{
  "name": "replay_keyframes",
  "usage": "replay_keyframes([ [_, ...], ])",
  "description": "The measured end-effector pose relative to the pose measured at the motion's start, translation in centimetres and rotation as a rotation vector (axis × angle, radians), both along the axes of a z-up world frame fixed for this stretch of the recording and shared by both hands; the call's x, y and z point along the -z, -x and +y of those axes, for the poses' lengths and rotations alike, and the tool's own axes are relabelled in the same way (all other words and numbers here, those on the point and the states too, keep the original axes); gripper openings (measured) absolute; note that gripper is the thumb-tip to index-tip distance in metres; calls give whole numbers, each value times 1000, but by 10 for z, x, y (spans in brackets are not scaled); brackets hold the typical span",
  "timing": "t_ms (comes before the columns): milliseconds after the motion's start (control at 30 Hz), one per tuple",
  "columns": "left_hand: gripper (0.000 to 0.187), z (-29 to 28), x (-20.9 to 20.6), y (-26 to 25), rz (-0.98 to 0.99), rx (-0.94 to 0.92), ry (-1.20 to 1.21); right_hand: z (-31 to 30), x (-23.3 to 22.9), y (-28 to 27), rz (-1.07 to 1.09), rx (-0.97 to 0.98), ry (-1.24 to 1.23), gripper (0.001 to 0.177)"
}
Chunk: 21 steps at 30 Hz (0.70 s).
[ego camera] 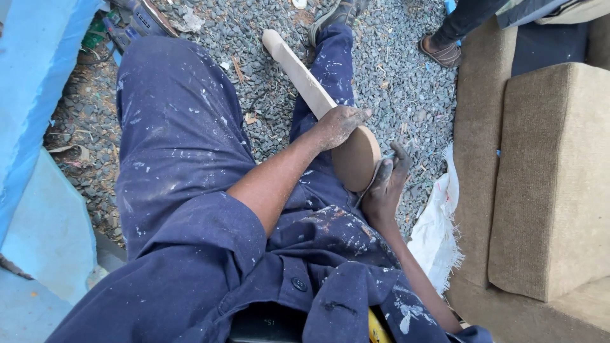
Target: The person sits on the ground and sands a wooden piece with a circular end using a sanding block. They rotate the piece to sand the circular face and edges, then sand the long handle section.
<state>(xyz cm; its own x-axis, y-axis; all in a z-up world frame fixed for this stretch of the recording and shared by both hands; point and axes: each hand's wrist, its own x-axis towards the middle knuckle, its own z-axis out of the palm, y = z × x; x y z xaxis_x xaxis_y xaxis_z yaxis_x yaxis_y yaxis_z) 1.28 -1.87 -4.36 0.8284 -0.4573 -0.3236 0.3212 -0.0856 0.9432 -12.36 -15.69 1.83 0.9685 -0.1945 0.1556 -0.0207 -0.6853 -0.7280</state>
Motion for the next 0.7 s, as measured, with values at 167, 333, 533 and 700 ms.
replay_keyframes([
  [167,58,-8,10,-2,-5,12,-49,7,-37,-52,-102,-13,160,46],
  [333,58,0,10,0,-49,9,-36,19,-59,-90,-7,-52,124,47],
  [533,54,0,31,-4,-46,-24,-17,-12,6,-34,-240,-80,282,51],
  [700,50,1,6,-5,-5,-31,-41,-13,11,-16,-179,-30,202,57],
])
